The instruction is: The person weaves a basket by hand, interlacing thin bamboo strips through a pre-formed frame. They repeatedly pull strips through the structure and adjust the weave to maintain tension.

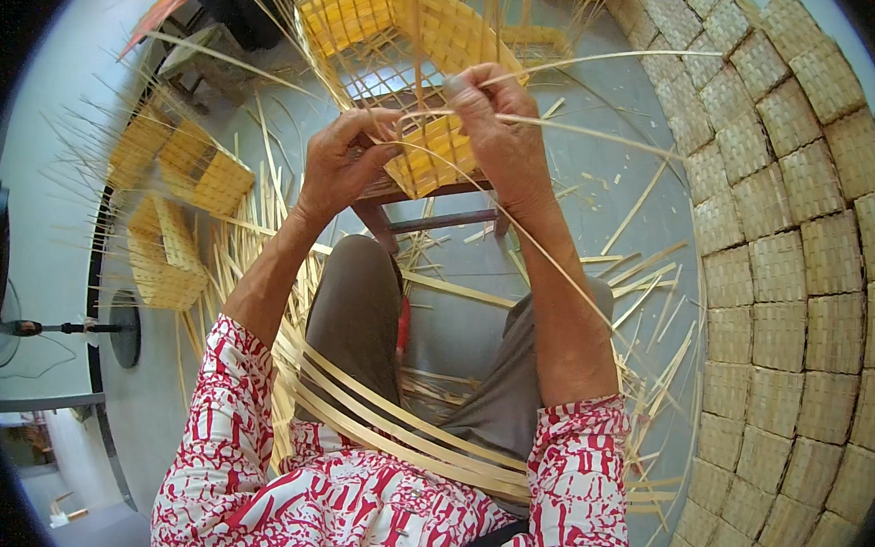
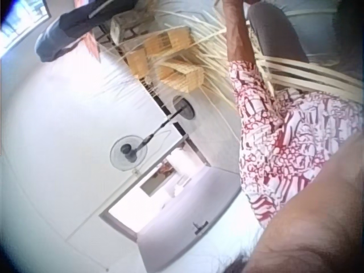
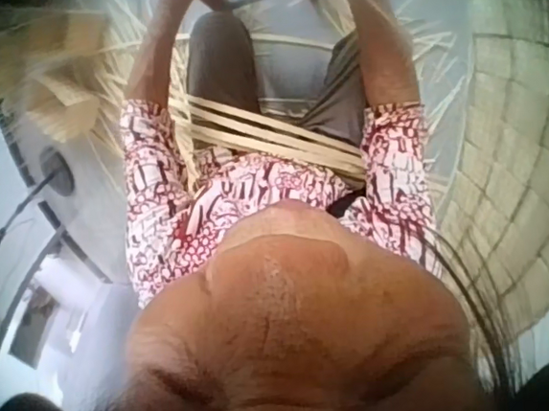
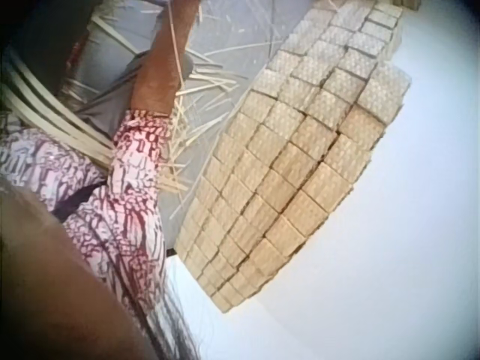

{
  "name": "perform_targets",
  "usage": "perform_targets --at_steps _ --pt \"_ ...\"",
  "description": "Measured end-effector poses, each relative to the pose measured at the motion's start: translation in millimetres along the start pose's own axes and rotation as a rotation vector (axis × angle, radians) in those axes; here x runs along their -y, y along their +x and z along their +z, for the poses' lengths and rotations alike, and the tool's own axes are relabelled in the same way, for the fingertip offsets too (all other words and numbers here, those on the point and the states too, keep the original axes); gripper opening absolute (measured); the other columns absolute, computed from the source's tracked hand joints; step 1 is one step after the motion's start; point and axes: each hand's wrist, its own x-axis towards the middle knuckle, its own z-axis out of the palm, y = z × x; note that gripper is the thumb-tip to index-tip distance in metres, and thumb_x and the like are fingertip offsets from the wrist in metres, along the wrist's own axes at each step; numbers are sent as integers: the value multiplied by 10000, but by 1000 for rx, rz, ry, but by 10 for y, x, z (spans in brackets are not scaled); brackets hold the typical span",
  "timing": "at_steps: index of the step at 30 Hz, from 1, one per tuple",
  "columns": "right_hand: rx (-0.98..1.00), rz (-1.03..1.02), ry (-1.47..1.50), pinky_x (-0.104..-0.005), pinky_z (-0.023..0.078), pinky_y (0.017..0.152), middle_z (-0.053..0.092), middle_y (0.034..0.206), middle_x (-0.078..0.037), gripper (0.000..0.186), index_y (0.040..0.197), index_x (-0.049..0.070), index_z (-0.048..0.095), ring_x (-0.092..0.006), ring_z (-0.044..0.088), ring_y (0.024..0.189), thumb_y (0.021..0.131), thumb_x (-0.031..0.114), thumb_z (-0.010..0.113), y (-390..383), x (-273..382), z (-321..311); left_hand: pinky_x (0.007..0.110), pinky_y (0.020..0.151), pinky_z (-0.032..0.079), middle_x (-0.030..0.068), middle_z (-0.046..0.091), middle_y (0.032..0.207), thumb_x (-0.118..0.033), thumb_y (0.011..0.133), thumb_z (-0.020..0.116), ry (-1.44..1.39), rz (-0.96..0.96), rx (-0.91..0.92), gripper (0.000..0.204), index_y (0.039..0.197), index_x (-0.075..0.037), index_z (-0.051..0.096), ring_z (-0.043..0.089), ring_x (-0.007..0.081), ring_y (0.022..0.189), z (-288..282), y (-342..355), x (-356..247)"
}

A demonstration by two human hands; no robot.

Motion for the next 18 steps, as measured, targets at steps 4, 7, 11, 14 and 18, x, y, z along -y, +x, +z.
perform_targets --at_steps 4,7,11,14,18 --pt "-365 68 108 -269 474 734 679 988 -58 240 1062 52 654 -103 583 793 1006 219 491 32 30 -76 217 628 520 23 633 842 -10 813 790 -62 27 -27 250 1047 -30 705 618 72 697 45 3 40" --pt "-413 136 138 -255 469 756 665 1096 -64 284 1178 54 632 -100 568 876 982 173 464 162 34 -186 215 641 535 19 638 849 -28 796 815 -71 58 -3 297 1075 -34 715 630 77 715 62 12 56" --pt "-139 143 188 -242 468 783 619 1161 -48 363 1292 64 583 -101 553 936 959 132 453 249 8 -301 218 643 545 23 646 842 -62 771 845 4 72 7 337 1088 -45 732 647 87 736 20 -4 0" --pt "-161 83 45 -242 473 783 637 1085 -51 276 1227 55 594 -103 569 905 993 160 493 223 44 -319 231 636 538 31 649 821 -66 777 841 54 95 -60 304 1065 -43 748 642 98 725 39 -10 15" --pt "-267 -86 56 -265 512 786 642 900 -74 239 1057 40 581 -145 645 798 1036 275 545 220 -121 -322 248 618 518 39 653 802 -64 805 820 49 102 -180 251 1046 -35 758 631 112 711 118 -40 36"
